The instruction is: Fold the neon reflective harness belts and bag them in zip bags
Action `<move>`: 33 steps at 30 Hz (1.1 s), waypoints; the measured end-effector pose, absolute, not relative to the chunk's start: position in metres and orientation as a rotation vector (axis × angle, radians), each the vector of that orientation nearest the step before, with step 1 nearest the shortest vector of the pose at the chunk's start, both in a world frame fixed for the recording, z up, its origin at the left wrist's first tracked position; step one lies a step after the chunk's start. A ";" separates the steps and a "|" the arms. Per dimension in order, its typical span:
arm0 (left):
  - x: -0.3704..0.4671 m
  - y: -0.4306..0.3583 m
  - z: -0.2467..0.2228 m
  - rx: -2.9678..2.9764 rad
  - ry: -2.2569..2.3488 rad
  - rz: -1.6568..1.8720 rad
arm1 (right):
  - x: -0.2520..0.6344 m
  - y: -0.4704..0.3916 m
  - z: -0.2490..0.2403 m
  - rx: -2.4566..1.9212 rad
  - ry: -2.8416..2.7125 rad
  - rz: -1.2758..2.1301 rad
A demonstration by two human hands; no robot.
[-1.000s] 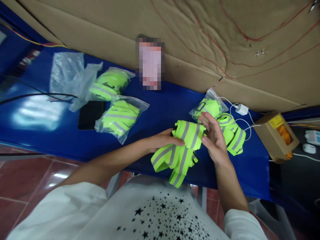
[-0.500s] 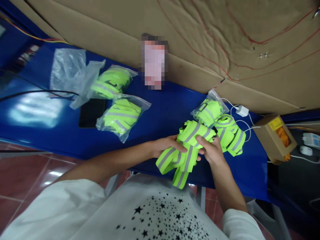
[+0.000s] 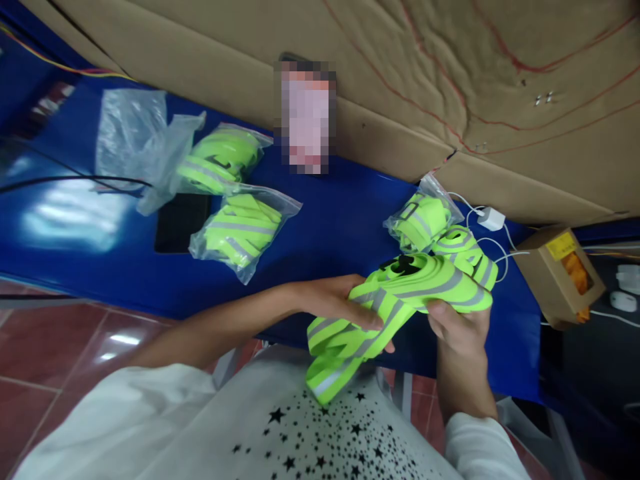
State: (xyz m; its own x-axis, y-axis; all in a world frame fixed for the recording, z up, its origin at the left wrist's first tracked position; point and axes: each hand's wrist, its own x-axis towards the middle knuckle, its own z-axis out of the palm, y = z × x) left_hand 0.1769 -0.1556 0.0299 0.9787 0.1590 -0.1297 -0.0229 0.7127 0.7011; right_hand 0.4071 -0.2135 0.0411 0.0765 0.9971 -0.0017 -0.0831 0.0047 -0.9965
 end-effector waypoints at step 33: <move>0.184 -0.154 -0.001 0.926 0.544 0.361 | 0.414 -0.180 0.030 -1.048 -2.256 0.556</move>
State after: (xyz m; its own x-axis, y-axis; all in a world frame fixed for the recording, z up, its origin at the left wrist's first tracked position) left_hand 0.1835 -0.1541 -0.0012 0.8087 0.5149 -0.2845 -0.0628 0.5563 0.8286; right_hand 0.4138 -0.1799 0.0296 -0.5205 0.7875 0.3301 0.5439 0.6038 -0.5827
